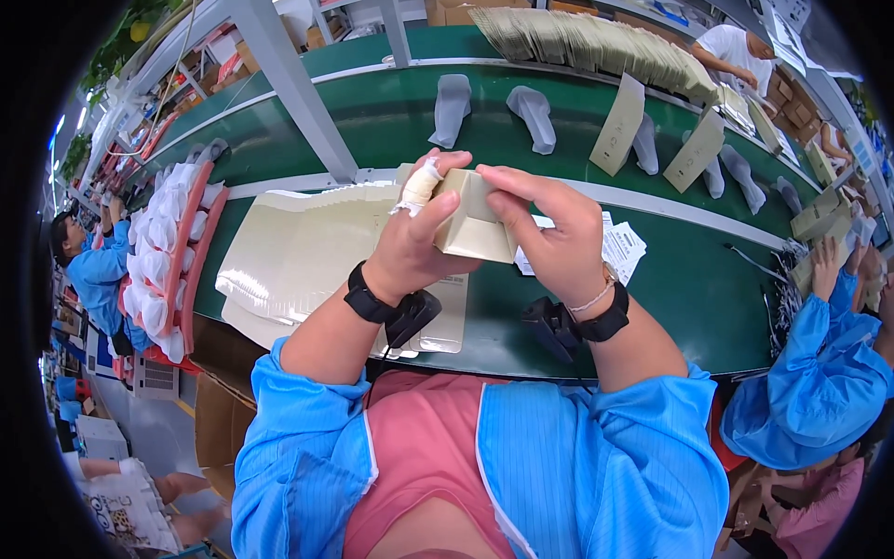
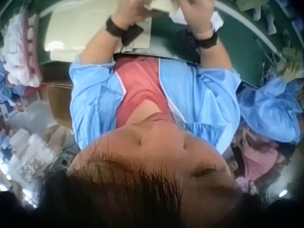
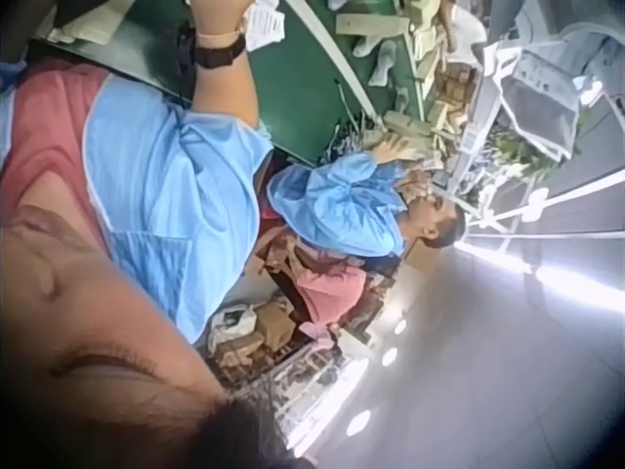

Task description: The person assembles cardboard boxes by hand, inserting paper manuals into each box before folding the flaps closed and placing the finished boxes onto the conveyor belt.

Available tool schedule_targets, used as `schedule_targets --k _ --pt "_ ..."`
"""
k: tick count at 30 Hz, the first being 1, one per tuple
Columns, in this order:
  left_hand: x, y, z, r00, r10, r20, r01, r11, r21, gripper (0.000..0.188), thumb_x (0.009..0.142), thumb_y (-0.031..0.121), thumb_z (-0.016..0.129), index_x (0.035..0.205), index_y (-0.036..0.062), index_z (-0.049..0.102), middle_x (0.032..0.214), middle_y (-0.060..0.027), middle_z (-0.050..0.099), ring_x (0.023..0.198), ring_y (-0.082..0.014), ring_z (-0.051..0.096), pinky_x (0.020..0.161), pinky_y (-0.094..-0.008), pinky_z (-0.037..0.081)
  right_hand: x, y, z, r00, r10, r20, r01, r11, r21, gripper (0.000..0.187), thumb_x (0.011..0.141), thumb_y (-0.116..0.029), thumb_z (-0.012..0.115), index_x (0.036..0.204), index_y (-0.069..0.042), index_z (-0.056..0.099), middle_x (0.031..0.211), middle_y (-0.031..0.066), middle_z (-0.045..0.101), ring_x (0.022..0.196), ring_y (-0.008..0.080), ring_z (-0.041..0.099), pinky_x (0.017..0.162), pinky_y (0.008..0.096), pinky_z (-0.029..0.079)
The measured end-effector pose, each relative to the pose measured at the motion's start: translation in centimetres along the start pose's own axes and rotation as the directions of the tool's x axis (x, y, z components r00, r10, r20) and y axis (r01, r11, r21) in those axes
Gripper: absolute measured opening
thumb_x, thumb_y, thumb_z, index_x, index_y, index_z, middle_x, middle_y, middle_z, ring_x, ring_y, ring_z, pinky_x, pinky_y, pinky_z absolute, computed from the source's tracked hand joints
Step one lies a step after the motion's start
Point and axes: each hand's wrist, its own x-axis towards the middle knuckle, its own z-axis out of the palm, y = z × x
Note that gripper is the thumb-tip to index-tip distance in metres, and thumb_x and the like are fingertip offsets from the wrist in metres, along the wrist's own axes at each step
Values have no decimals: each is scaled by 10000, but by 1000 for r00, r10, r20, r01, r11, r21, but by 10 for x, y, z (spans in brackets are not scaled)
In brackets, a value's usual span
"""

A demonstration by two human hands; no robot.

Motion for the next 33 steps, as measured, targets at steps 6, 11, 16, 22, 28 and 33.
schedule_targets --k 6,11,16,22,28,33 --pt "7 -4 4 997 46 -65 -46 999 -1 1030 527 156 855 1372 199 268 1340 -179 432 1231 -366 438 1084 -498 255 -2 -6 -4 976 -215 -40 210 973 -97 450 749 -158 726 1155 -36 575 1206 154 572 1136 300 542 943 394 434" --pt "5 1 10 765 -644 -24 492 608 -623 958 695 168 795 1407 88 159 1338 -175 429 1214 -306 464 1025 -442 362 -15 32 -24 749 -594 294 662 651 -372 558 718 -165 753 1218 -83 519 1191 133 564 1167 379 503 962 430 423" --pt "-7 -10 7 444 -855 267 678 126 -724 876 789 153 731 1414 34 129 1281 -167 480 1140 -244 522 930 -359 457 -31 57 -20 827 -268 495 477 800 -364 510 715 -161 746 1179 -95 544 1181 128 567 1138 371 510 949 415 433" --pt "-11 -14 4 515 -828 221 742 302 -598 821 794 145 726 1403 23 190 1224 -161 526 1078 -222 560 902 -345 476 -61 132 -43 780 312 543 -11 873 -487 404 720 -143 736 1092 -64 601 1164 119 580 1070 306 548 916 360 447" --pt "-18 -10 -5 485 -841 240 760 270 -592 797 792 142 728 1395 16 224 1229 -160 524 1067 -214 564 893 -341 479 -48 112 -37 746 339 573 12 854 -521 284 760 -104 690 1031 -43 629 1124 112 606 1048 294 561 897 360 454" --pt "-17 -7 -6 480 -834 273 769 250 -589 765 784 137 731 1382 46 262 1218 -151 531 1068 -200 562 881 -328 480 -37 114 -50 823 217 524 80 871 -485 172 806 -30 609 977 -34 630 1065 114 628 980 296 594 897 363 459"
